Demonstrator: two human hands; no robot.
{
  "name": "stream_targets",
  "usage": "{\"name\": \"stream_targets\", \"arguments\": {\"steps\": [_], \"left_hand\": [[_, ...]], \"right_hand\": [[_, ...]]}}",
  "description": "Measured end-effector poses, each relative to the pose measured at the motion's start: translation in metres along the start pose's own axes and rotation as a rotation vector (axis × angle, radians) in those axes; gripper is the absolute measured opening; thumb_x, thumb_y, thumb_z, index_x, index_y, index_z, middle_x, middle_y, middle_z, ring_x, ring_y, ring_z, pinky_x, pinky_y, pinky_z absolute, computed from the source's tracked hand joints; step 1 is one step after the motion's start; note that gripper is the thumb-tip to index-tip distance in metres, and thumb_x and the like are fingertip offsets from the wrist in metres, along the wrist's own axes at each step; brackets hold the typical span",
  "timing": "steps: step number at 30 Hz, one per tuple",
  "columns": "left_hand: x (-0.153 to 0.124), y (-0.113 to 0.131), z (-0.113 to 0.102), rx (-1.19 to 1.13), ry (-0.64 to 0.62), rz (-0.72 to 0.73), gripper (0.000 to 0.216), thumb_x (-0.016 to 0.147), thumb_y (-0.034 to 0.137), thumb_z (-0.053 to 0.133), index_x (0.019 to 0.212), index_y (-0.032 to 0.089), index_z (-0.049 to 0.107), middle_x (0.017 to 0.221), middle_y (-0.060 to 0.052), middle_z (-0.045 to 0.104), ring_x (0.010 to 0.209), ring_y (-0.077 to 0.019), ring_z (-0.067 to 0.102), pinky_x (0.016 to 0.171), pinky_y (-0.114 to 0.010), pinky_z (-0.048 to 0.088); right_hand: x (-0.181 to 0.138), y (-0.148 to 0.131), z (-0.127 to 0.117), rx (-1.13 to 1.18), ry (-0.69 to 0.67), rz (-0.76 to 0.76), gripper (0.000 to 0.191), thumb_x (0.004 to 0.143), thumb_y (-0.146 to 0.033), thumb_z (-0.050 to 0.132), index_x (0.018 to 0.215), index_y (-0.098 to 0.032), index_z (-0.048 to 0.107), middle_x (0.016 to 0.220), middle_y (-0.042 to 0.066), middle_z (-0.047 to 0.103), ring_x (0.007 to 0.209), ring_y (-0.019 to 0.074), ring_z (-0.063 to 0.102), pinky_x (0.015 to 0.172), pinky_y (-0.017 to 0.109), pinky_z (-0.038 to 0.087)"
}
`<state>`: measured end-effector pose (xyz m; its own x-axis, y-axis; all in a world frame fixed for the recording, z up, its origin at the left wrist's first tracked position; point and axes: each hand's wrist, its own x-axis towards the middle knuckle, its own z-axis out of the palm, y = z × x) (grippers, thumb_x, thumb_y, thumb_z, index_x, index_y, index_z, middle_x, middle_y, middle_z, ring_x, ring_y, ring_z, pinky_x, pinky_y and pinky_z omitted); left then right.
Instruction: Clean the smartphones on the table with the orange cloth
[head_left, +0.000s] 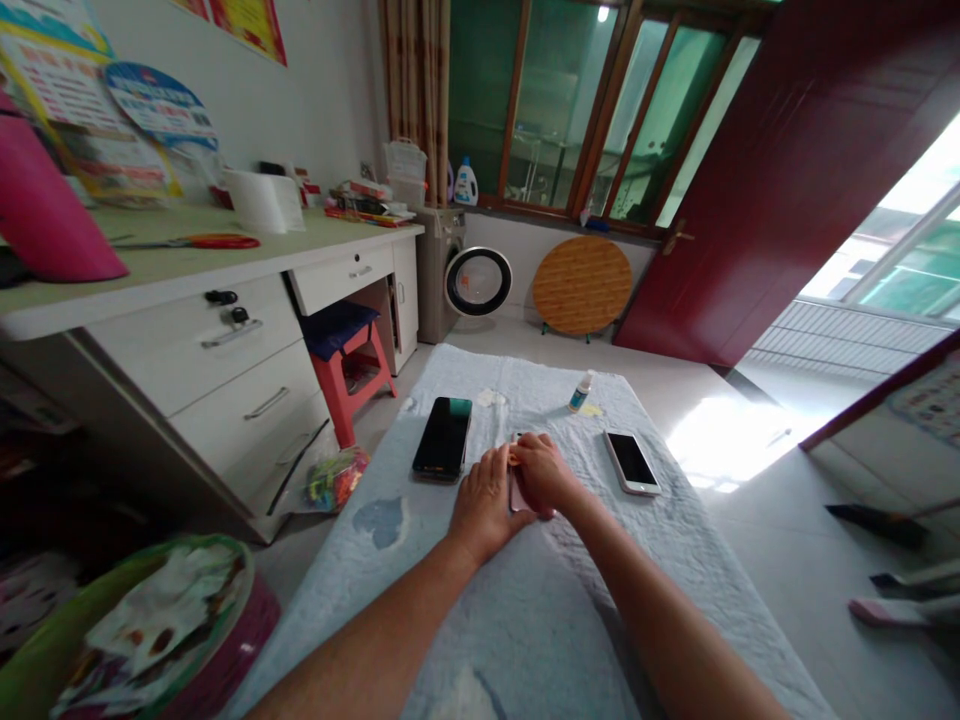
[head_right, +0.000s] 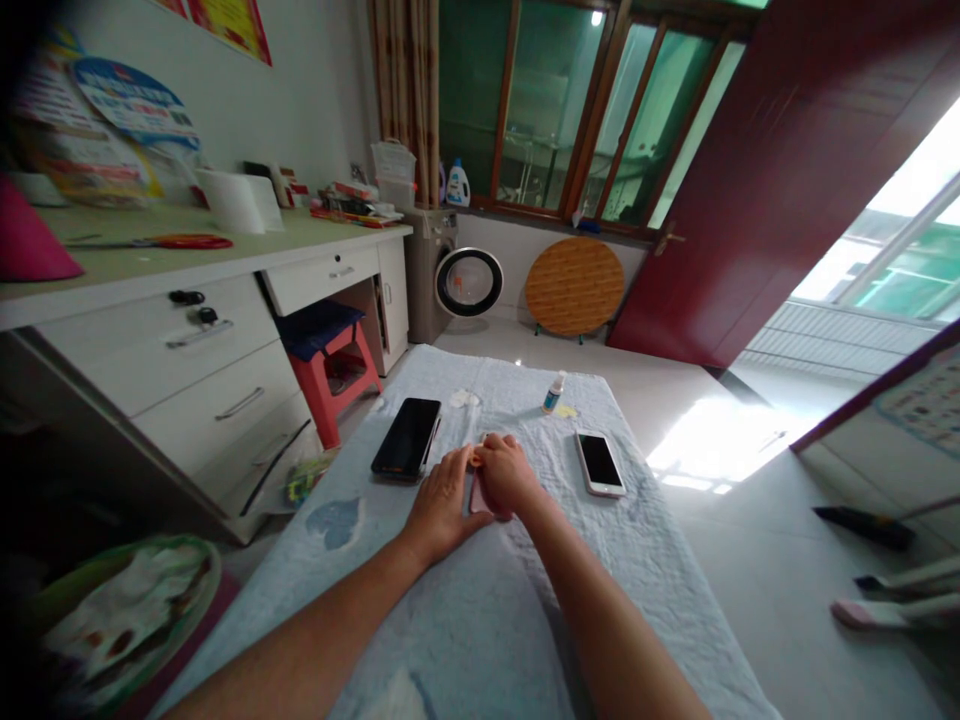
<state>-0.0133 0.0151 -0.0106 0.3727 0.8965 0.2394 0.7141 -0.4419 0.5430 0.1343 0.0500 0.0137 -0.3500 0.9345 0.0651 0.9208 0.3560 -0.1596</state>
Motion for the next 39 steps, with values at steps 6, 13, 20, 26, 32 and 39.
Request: {"name": "stream_targets", "arguments": {"steps": [6, 13, 20, 26, 32, 39], "left_hand": [[0.001, 0.002, -0.004, 0.069, -0.072, 0.006, 0.082, 0.071, 0.059, 0.068, 0.139, 0.022, 0.039, 0.140, -0.011, 0.045, 0.117, -0.0320, 0.047, 0.099, -0.043, 0.038], [0.000, 0.004, -0.008, 0.098, -0.099, 0.057, 0.057, 0.075, 0.052, 0.066, 0.125, 0.025, 0.056, 0.132, -0.005, 0.055, 0.108, -0.0299, 0.049, 0.093, -0.040, 0.041], [-0.001, 0.005, -0.010, 0.069, -0.094, 0.058, 0.061, 0.079, 0.055, 0.060, 0.131, 0.024, 0.049, 0.129, -0.006, 0.057, 0.107, -0.0281, 0.051, 0.092, -0.038, 0.039], [0.000, 0.003, -0.004, 0.114, -0.101, -0.024, 0.080, 0.078, 0.058, 0.059, 0.141, 0.016, 0.034, 0.120, -0.012, 0.060, 0.106, -0.0288, 0.051, 0.088, -0.038, 0.040], [0.000, 0.000, -0.002, 0.108, -0.083, 0.013, 0.084, 0.075, 0.058, 0.065, 0.142, 0.019, 0.034, 0.128, -0.010, 0.057, 0.107, -0.0294, 0.050, 0.091, -0.038, 0.040], [0.000, 0.000, -0.003, 0.117, -0.105, 0.067, 0.057, 0.076, 0.052, 0.067, 0.125, 0.025, 0.055, 0.129, -0.005, 0.057, 0.108, -0.0291, 0.049, 0.093, -0.039, 0.039]], "right_hand": [[0.022, 0.019, 0.004, -0.055, 0.045, 0.179, 0.027, 0.095, -0.026, 0.041, 0.105, -0.022, 0.066, 0.109, 0.008, 0.058, 0.097, 0.0203, 0.047, 0.083, 0.030, 0.033], [0.001, 0.034, 0.006, -0.066, 0.075, 0.313, 0.028, 0.095, -0.024, 0.039, 0.108, -0.020, 0.064, 0.108, 0.010, 0.057, 0.095, 0.0216, 0.046, 0.082, 0.030, 0.033], [-0.041, -0.004, -0.002, -0.063, -0.028, 0.065, 0.024, 0.093, -0.024, 0.045, 0.110, -0.021, 0.061, 0.110, 0.009, 0.054, 0.097, 0.0206, 0.044, 0.087, 0.029, 0.034], [-0.051, -0.011, -0.006, -0.041, -0.046, -0.005, 0.024, 0.092, -0.028, 0.048, 0.112, -0.023, 0.059, 0.110, 0.007, 0.054, 0.097, 0.0205, 0.044, 0.088, 0.029, 0.034], [-0.012, 0.011, 0.000, -0.073, 0.001, 0.111, 0.021, 0.090, -0.023, 0.048, 0.106, -0.020, 0.061, 0.110, 0.008, 0.055, 0.096, 0.0215, 0.045, 0.085, 0.029, 0.034], [-0.003, 0.038, 0.000, -0.099, 0.012, 0.254, 0.031, 0.097, -0.024, 0.034, 0.108, -0.017, 0.062, 0.109, 0.011, 0.056, 0.092, 0.0199, 0.047, 0.086, 0.029, 0.032]]}}
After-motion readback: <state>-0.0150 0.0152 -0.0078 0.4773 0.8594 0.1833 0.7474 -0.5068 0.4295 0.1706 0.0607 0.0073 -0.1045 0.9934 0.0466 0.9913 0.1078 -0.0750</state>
